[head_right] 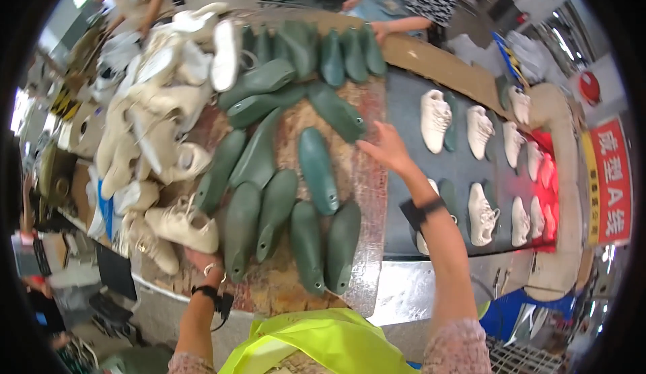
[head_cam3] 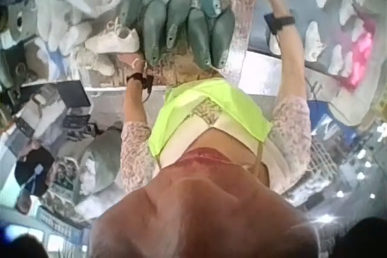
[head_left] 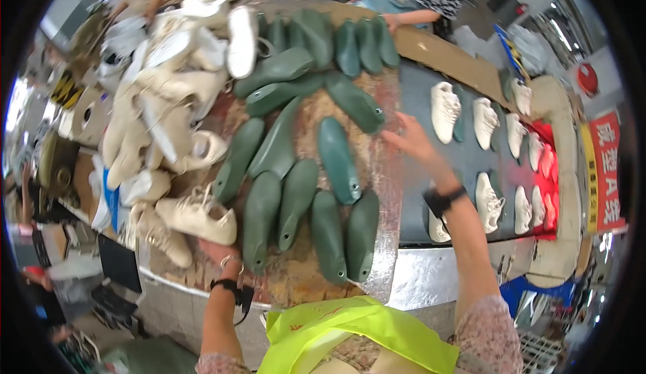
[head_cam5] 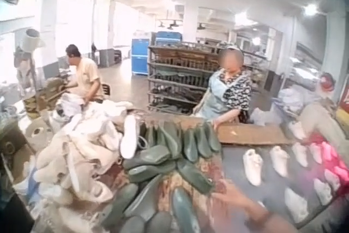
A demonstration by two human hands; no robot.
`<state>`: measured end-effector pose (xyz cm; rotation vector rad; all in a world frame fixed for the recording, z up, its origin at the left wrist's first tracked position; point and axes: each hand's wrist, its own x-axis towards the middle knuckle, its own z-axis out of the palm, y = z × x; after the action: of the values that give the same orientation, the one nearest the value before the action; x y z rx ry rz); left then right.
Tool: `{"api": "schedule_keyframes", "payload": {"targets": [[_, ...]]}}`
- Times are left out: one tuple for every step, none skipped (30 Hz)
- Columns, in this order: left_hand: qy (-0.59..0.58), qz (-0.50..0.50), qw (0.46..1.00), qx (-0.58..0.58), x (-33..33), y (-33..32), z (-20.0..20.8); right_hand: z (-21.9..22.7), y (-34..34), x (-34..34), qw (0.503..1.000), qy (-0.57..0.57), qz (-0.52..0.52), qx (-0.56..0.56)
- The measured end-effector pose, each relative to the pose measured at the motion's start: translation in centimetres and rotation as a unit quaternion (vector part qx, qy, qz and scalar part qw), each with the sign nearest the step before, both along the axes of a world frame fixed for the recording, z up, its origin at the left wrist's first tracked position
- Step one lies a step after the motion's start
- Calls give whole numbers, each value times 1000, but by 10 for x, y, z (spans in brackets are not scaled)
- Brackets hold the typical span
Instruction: Sorting shoe lasts and matching them with finished shoe uppers on a production line table.
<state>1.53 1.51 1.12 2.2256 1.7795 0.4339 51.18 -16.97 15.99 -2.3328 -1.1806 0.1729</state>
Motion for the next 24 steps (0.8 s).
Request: {"api": "schedule_keyframes", "payload": {"targets": [[39,31,999,19,-2,-7,-5,-35,9,22,996,-92,-12,0],[79,62,995,-7,-7,-10,-9,-46,29,27,1000,-9,-19,-12],[102,32,994,11,-11,-7,-16,-53,51,25,997,71,-26,-20],[119,17,993,13,-19,-6,-21,-75,65,21,994,79,-60,47],[110,1,993,34,-24,-3,-27,-93,75,20,985,81,-97,114],[141,2,990,10,-24,-6,-25,-100,80,18,983,80,-149,76],[172,-1,985,-14,-18,-7,-18,-103,80,19,975,79,-205,36],[128,7,991,34,-16,-6,-14,-99,83,19,971,83,-222,34],[88,20,993,77,-19,-12,-11,-94,86,17,976,86,-199,15],[8,58,996,72,-22,-7,-14,-92,83,20,981,85,-175,1],[11,44,996,71,-30,-9,-16,-90,67,20,978,88,-188,1],[53,36,996,57,-32,-7,-17,-91,51,22,978,122,-168,16],[96,30,994,42,-31,-6,-18,-90,32,24,977,154,-147,29],[67,13,997,36,-30,-2,-20,-90,8,24,973,165,-161,23],[65,9,997,36,-28,0,-22,-92,-18,24,970,168,-173,37],[116,-12,992,51,-32,4,-26,-95,-44,19,966,174,-185,47],[167,-33,983,66,-37,3,-30,-96,-73,17,960,175,-214,33],[122,-26,992,19,-15,-6,-29,-91,-115,11,950,171,-259,11],[105,17,994,-3,-36,4,-36,-86,-129,-4,944,180,-274,39],[152,2,988,40,-50,11,-48,-81,-149,-16,936,183,-295,62],[196,-10,977,84,-56,13,-52,-83,-165,-29,938,152,-309,41],[202,-5,976,86,-65,13,-53,-83,-180,-48,939,121,-321,21],[187,-11,979,82,-63,10,-54,-86,-197,-65,942,69,-327,3],[170,-12,982,81,-57,9,-55,-93,-216,-81,944,16,-329,-11]]}}
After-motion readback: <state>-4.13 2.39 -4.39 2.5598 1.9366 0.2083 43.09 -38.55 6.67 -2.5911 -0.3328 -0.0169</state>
